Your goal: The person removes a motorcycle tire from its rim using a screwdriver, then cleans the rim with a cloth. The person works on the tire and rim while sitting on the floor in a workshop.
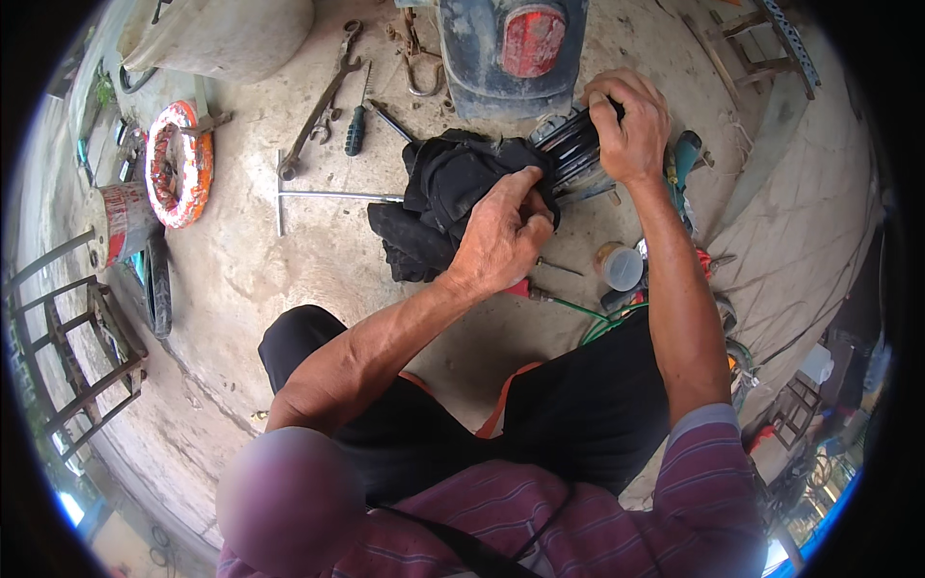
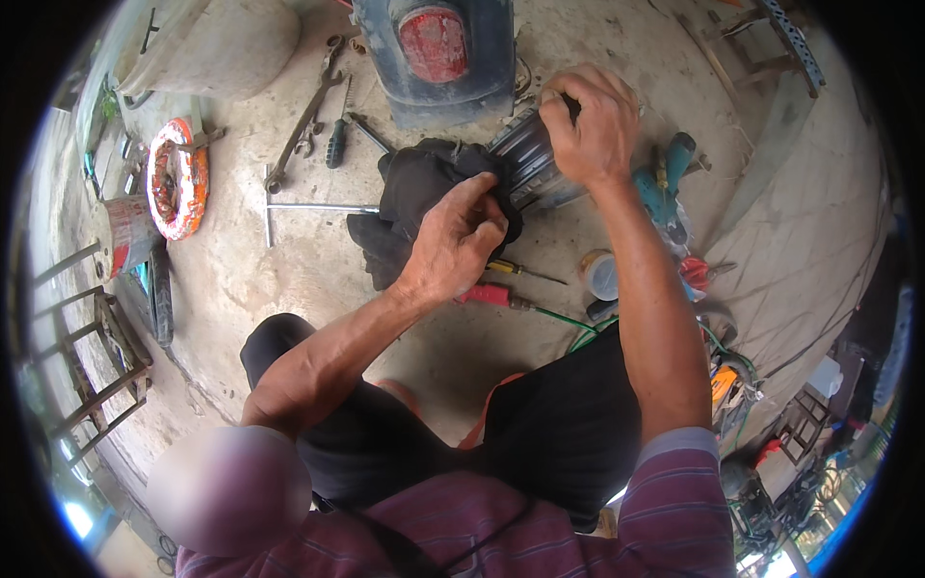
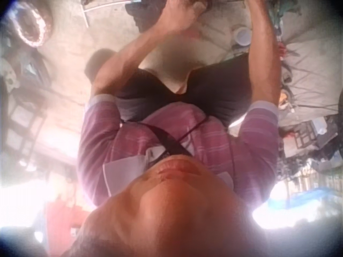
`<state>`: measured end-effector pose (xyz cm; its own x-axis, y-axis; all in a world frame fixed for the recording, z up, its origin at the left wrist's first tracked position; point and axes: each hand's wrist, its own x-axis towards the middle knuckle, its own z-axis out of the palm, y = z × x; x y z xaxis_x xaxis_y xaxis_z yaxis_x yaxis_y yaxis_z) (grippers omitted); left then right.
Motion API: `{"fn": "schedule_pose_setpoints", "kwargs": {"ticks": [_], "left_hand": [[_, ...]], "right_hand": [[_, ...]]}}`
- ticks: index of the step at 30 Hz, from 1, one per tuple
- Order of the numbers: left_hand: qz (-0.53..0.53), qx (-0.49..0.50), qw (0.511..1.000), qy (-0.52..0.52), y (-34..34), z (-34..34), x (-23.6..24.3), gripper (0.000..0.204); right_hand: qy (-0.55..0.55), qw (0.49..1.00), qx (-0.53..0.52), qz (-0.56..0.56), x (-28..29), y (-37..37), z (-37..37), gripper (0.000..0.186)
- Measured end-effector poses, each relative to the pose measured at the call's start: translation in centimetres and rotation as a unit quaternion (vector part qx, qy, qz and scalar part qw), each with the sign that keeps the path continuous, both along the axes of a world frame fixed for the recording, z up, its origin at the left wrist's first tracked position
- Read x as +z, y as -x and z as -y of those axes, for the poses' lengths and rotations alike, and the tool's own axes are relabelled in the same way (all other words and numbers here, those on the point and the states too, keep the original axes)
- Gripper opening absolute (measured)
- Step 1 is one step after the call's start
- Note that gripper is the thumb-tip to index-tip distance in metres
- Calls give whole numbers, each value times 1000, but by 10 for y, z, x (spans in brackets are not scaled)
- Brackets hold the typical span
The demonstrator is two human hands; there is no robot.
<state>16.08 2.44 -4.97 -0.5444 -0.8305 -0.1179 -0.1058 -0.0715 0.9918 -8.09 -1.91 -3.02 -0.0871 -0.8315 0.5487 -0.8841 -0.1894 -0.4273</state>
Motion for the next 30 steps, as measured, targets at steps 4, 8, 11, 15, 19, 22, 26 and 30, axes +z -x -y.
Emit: {"fn": "schedule_pose_setpoints", "kwargs": {"ticks": [4, 8, 11, 15, 19, 22, 26, 30], "left_hand": [[42, -14, 992, 116, 0, 0, -1, 56], [108, -26, 989, 100, -25, -9, -44, 58], [188, -61, 976, 86, -39, -11, -94, 61], [258, -118, 959, 19, -33, 3, -120, 59], [215, -74, 974, -15, -22, 6, -104, 50], [202, -43, 978, -31, -21, 6, -94, 48], [194, -71, 978, 43, -21, 10, -54, 53], [76, 11, 985, 152, -43, 23, 1, 55]], "right_hand": [[7, 1000, 1, -23, 2, -6, -4, 20], [-2, 999, 4, -40, 2, -4, -4, 21], [-16, 1000, 1, 0, 3, 1, 1, 21], [-12, 1000, 0, -10, 2, 3, -1, 21], [-15, 999, -2, -31, 3, -3, -7, 22], [-10, 1000, 2, -22, 3, -7, -3, 23], [1, 1000, -2, -2, -3, 5, 0, 24], [-16, 1000, -23, 4, -3, 12, 2, 25]]}}
